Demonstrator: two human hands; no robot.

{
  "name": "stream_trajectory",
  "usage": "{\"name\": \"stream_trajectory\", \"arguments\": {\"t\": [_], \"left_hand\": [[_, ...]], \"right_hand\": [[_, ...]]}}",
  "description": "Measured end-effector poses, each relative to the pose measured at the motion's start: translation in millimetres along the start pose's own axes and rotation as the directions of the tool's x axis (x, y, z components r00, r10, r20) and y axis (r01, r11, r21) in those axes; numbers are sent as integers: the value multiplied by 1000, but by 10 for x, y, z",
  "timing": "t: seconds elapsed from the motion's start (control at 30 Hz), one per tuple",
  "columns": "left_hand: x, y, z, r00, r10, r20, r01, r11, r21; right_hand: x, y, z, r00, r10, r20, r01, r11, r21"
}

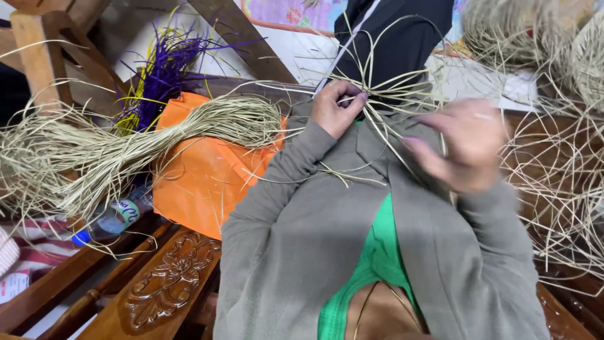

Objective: A person is weaving or braiding dried straw strands together to create a craft item.

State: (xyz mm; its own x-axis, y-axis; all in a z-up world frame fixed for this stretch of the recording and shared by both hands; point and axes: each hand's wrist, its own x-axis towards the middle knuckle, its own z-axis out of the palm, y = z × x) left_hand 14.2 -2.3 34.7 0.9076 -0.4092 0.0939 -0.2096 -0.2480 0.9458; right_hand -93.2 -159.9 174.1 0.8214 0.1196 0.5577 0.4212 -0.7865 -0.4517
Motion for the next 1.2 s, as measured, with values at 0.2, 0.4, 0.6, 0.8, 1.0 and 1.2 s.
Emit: {"name": "stream_trajectory", "arguments": {"t": [0.2,0.4,0.6,0.8,1.0,1.2], "left_hand": [[16,-158,8,997,-71,29,74,991,-111],[-27,-216,48,978,-202,-43,194,970,-144],[-48,-271,117,972,-230,-48,210,941,-265],[-88,-182,91,979,-202,-20,194,960,-202],[-122,-400,193,959,-282,-23,274,945,-178],[-77,-373,115,978,-200,-53,190,968,-162]], "right_hand": [[-53,307,826,936,106,334,32,923,-383],[-507,1188,313,968,134,214,56,711,-701],[-611,1203,-500,752,642,148,-562,743,-363],[-257,496,-444,810,390,438,-238,901,-363],[-51,249,515,945,40,323,-137,949,282],[-205,553,1064,995,-5,95,9,999,-38]]}}
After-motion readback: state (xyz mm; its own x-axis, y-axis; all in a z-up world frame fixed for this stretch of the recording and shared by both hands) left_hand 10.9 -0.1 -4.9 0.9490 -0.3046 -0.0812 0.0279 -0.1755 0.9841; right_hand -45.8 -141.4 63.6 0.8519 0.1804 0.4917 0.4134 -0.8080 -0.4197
